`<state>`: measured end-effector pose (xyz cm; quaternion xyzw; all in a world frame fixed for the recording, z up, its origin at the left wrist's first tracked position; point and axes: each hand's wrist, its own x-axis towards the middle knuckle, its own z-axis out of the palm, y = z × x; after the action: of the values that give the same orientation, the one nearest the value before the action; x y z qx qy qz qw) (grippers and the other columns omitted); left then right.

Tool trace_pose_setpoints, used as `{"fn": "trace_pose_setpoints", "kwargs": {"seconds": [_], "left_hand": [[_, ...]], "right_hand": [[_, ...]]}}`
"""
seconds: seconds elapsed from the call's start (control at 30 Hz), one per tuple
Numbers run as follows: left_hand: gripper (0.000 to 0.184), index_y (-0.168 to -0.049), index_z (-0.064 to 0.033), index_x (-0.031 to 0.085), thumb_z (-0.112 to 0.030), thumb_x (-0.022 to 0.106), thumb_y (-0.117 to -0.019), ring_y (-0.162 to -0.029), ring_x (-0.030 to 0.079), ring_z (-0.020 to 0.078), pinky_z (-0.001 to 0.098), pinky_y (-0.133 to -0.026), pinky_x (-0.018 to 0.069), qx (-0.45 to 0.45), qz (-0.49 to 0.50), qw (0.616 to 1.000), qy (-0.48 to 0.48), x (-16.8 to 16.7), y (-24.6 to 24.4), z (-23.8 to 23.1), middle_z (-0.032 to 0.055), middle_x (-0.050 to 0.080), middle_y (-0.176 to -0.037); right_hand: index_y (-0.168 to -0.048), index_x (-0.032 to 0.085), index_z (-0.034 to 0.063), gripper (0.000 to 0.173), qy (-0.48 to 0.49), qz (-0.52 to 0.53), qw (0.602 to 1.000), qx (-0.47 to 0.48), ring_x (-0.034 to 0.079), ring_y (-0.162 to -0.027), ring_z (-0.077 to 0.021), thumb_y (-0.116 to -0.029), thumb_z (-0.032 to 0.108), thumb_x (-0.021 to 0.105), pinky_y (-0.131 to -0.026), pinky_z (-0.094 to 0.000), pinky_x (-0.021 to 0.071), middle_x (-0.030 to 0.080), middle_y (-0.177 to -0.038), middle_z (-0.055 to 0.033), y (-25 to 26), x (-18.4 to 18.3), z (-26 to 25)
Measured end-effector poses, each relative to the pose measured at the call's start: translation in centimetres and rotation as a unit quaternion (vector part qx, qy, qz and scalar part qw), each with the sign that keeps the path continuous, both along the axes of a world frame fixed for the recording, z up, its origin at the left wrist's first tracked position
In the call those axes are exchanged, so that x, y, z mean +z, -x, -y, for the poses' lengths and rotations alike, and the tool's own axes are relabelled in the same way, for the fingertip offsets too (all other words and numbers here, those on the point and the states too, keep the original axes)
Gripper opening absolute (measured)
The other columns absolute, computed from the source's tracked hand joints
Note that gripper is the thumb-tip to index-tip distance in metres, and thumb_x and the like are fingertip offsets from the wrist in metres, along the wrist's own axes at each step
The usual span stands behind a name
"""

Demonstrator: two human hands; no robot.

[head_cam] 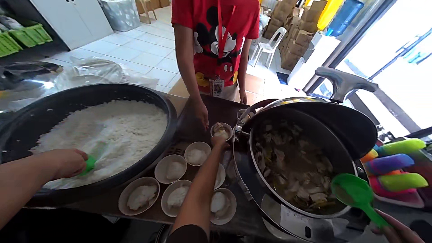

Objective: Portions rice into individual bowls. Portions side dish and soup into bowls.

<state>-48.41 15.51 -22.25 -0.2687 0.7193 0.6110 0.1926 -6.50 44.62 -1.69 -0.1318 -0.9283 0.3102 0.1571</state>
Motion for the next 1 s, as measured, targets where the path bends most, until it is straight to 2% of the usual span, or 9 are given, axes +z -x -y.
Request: {"fn": "trace_pose_setpoints", "kwargs": {"seconds": [0.03, 0.1, 0.2, 0.33, 0.43, 0.63, 0.73, 0.87, 1.0], "left_hand": [[0.066, -0.148, 0.0109, 0.031, -0.022, 0.063, -0.1009, -0.104, 0.067, 0.0317, 0.0421, -0.089, 0.057, -0.033, -0.005, 0.999, 0.012, 0.0, -0.1, 0.5, 0.0312, 0.055, -0.133], [0.081, -0.154, 0.0081, 0.017, -0.025, 0.066, -0.0985, -0.111, 0.064, 0.038, 0.0494, -0.092, 0.0563, -0.087, -0.062, 0.993, 0.056, 0.3, -1.3, 2.1, 0.0335, 0.05, -0.137], [0.076, -0.158, 0.0059, 0.015, -0.016, 0.061, -0.1009, -0.13, 0.05, 0.0505, 0.0622, -0.105, 0.0437, -0.151, -0.231, 0.954, 0.115, 4.5, -7.6, 5.6, 0.0374, 0.038, -0.15], [0.067, -0.156, 0.0069, 0.02, -0.014, 0.054, -0.1021, -0.12, 0.06, 0.0433, 0.0554, -0.092, 0.0544, -0.131, -0.291, 0.944, 0.087, 5.9, -19.5, 8.7, 0.0341, 0.037, -0.152], [0.065, -0.156, 0.0061, 0.021, -0.013, 0.051, -0.1021, -0.118, 0.06, 0.0405, 0.0526, -0.09, 0.055, -0.076, -0.203, 0.976, 0.035, 5.2, -27.5, 9.6, 0.0331, 0.039, -0.15], [0.058, -0.155, 0.004, 0.019, -0.015, 0.043, -0.1056, -0.116, 0.062, 0.0285, 0.0425, -0.087, 0.0569, 0.077, -0.105, 0.991, -0.017, 4.6, -36.9, 10.6, 0.0279, 0.042, -0.145], [0.051, -0.151, 0.0049, 0.028, -0.015, 0.04, -0.1056, -0.114, 0.063, 0.0238, 0.0389, -0.086, 0.0575, 0.102, -0.101, 0.989, -0.017, 4.7, -38.8, 10.4, 0.0241, 0.046, -0.141], [0.044, -0.144, 0.0046, 0.039, -0.016, 0.042, -0.1048, -0.112, 0.064, 0.0224, 0.0387, -0.086, 0.0573, 0.049, -0.088, 0.995, -0.02, 4.8, -39.0, 8.6, 0.0208, 0.052, -0.137], [0.041, -0.142, 0.0036, 0.043, -0.015, 0.04, -0.105, -0.112, 0.065, 0.0248, 0.0415, -0.087, 0.0574, -0.018, -0.068, 0.997, -0.035, 5.0, -38.1, 6.7, 0.0203, 0.055, -0.135]], "right_hand": [[-0.13, 0.059, -0.0166, 0.033, -0.092, 0.013, 0.996, 0.005, 0.072, -0.092, -0.0238, -0.1048, 0.002, 0.048, -0.088, -0.0372, 0.0581, 0.071, -0.106, -0.0259, 0.7, -0.5, 0.2], [-0.124, 0.069, -0.0071, 0.03, -0.242, 0.005, 0.97, 0.001, 0.072, -0.078, -0.0432, -0.0996, -0.001, 0.052, -0.071, -0.0568, 0.0583, 0.072, -0.093, -0.0279, 2.4, -2.2, 0.7], [-0.115, 0.077, 0.0041, 0.036, -0.347, -0.054, 0.936, -0.003, 0.07, -0.068, -0.0439, -0.0911, -0.005, 0.052, -0.058, -0.0576, 0.0537, 0.071, -0.083, -0.0225, 5.8, -3.8, -0.6], [-0.122, 0.073, 0.0038, 0.035, -0.345, -0.019, 0.937, 0.053, 0.071, -0.09, -0.0488, -0.0947, -0.009, 0.056, -0.077, -0.0644, 0.0543, 0.073, -0.1, -0.0265, 12.5, -1.7, -2.5], [-0.129, 0.069, 0.0048, 0.037, -0.356, 0.03, 0.926, 0.125, 0.068, -0.106, -0.0478, -0.0956, -0.007, 0.058, -0.091, -0.0652, 0.0489, 0.072, -0.117, -0.0249, 18.7, -0.5, -2.2], [-0.12, 0.071, -0.0028, 0.028, -0.401, -0.047, 0.878, 0.258, 0.065, -0.112, -0.0483, -0.0967, -0.008, 0.057, -0.096, -0.0634, 0.0496, 0.07, -0.116, -0.0259, 28.6, -2.1, -0.8], [-0.117, 0.069, -0.0074, 0.023, -0.41, 0.028, 0.86, 0.302, 0.063, -0.116, -0.0478, -0.0997, -0.004, 0.054, -0.099, -0.0616, 0.0497, 0.068, -0.12, -0.0276, 29.5, -3.2, -1.0], [-0.108, 0.071, -0.0056, 0.017, -0.43, 0.1, 0.823, 0.357, 0.067, -0.106, -0.0449, -0.097, -0.004, 0.058, -0.094, -0.0596, 0.0524, 0.07, -0.108, -0.025, 26.1, -2.5, -3.1], [-0.103, 0.072, -0.0047, 0.014, -0.467, 0.05, 0.8, 0.374, 0.069, -0.102, -0.0428, -0.094, -0.006, 0.061, -0.084, -0.0559, 0.0573, 0.07, -0.106, -0.0231, 20.7, -1.8, -6.5]]}}
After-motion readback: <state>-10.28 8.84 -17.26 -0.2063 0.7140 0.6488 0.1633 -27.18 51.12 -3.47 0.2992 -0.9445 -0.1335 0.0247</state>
